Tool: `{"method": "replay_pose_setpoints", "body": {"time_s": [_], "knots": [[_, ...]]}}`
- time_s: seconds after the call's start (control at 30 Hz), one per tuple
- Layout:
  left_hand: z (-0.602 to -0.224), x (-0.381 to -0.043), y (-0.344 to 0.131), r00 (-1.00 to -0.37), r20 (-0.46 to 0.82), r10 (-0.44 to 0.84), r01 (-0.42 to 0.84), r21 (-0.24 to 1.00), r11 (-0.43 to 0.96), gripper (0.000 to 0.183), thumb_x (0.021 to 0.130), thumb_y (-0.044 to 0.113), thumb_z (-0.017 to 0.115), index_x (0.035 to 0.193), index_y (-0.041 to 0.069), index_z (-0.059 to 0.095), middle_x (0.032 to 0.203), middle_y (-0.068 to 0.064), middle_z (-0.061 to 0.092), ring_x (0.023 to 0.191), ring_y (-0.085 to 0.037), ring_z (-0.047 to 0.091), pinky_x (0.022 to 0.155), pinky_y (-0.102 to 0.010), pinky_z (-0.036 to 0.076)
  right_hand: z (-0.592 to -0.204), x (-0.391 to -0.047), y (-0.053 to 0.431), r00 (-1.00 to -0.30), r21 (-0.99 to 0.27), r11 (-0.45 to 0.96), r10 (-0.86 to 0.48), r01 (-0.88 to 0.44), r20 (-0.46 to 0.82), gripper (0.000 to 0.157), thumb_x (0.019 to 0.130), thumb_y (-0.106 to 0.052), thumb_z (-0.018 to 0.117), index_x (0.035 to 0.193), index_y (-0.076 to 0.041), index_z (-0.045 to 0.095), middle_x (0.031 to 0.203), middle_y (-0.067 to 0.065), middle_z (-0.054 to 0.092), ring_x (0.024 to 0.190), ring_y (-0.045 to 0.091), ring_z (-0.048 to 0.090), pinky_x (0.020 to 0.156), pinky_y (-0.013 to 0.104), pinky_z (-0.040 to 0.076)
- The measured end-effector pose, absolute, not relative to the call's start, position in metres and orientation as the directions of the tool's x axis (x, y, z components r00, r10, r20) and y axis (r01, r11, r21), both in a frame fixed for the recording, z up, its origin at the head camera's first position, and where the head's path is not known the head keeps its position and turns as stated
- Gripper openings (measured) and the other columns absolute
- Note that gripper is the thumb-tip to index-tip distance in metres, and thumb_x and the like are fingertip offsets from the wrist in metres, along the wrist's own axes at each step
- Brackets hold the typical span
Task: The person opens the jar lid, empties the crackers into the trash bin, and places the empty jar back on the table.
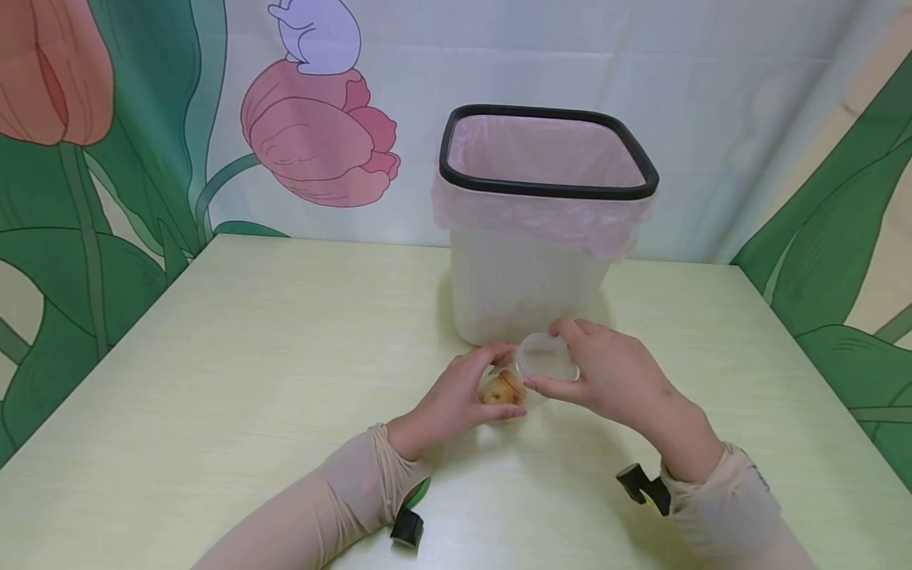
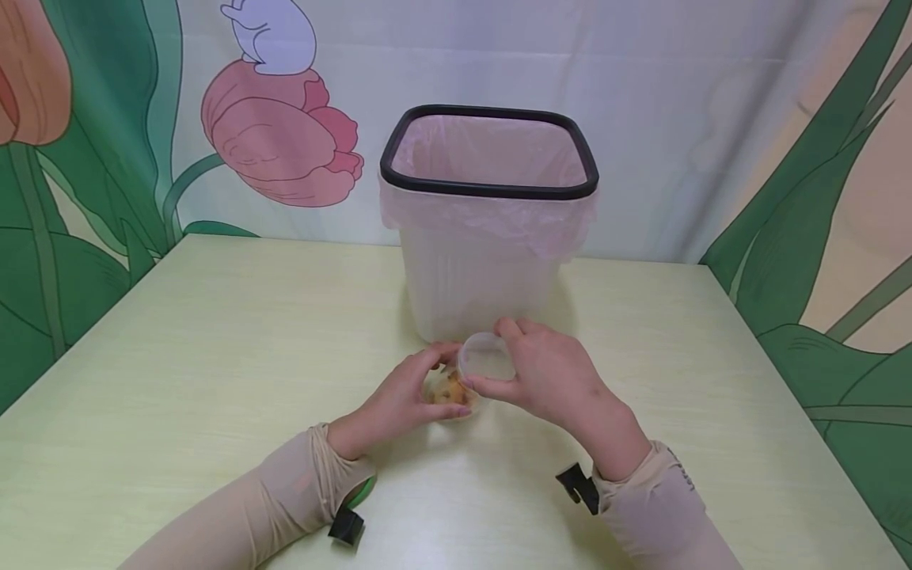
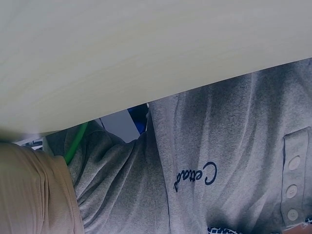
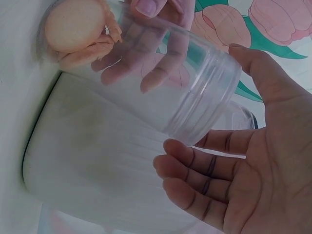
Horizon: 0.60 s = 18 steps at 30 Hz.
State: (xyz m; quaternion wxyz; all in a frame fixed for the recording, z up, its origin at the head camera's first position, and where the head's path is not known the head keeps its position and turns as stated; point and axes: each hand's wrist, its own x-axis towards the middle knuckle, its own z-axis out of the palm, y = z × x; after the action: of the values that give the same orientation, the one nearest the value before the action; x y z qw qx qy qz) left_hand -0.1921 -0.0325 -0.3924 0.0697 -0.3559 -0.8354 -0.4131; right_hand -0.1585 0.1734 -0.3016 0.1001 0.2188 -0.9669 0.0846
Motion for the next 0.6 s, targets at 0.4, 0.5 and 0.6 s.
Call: {"method": "replay_pose_setpoints", "body": {"time_s": [0.4,0.5,0.6], "knots": [[-0.3933,-0.1937,-0.0326,-0.728,0.419,0.542,0.661,0.640,0.393,0.067,0.074,0.022,0.083,0.130,0.006,0.049,0.120,-0.007,0.065,0.112,-0.019,0.060,0.099,-0.039,0.046,-0.3022,-0.1590,0.1753,-0.861,-0.112,0.869,-0.446,-0.482,0.246,0.059,0.080,-0.053,0.070,0.117,-0.008,0.057,0.102,0.007,0.068,0.077,0.019,0.063,0.063,0.038,0.053],[-0.3929,-0.1933,-0.0328,-0.733,0.414,0.539,0.655,0.644,0.396,0.068,0.074,0.022,0.083,0.130,0.006,0.049,0.120,-0.007,0.065,0.113,-0.019,0.060,0.099,-0.039,0.046,-0.3023,-0.1590,0.1754,-0.859,-0.112,0.868,-0.447,-0.484,0.249,0.059,0.080,-0.052,0.070,0.117,-0.008,0.058,0.101,0.007,0.067,0.078,0.019,0.063,0.063,0.038,0.053],[-0.3925,-0.1925,-0.0327,-0.740,0.404,0.537,0.645,0.651,0.399,0.068,0.074,0.022,0.083,0.131,0.006,0.049,0.122,-0.007,0.064,0.114,-0.020,0.059,0.100,-0.040,0.045,-0.3020,-0.1588,0.1759,-0.858,-0.115,0.865,-0.451,-0.488,0.247,0.058,0.080,-0.051,0.071,0.118,-0.009,0.058,0.103,0.007,0.067,0.080,0.020,0.063,0.065,0.039,0.053]]}}
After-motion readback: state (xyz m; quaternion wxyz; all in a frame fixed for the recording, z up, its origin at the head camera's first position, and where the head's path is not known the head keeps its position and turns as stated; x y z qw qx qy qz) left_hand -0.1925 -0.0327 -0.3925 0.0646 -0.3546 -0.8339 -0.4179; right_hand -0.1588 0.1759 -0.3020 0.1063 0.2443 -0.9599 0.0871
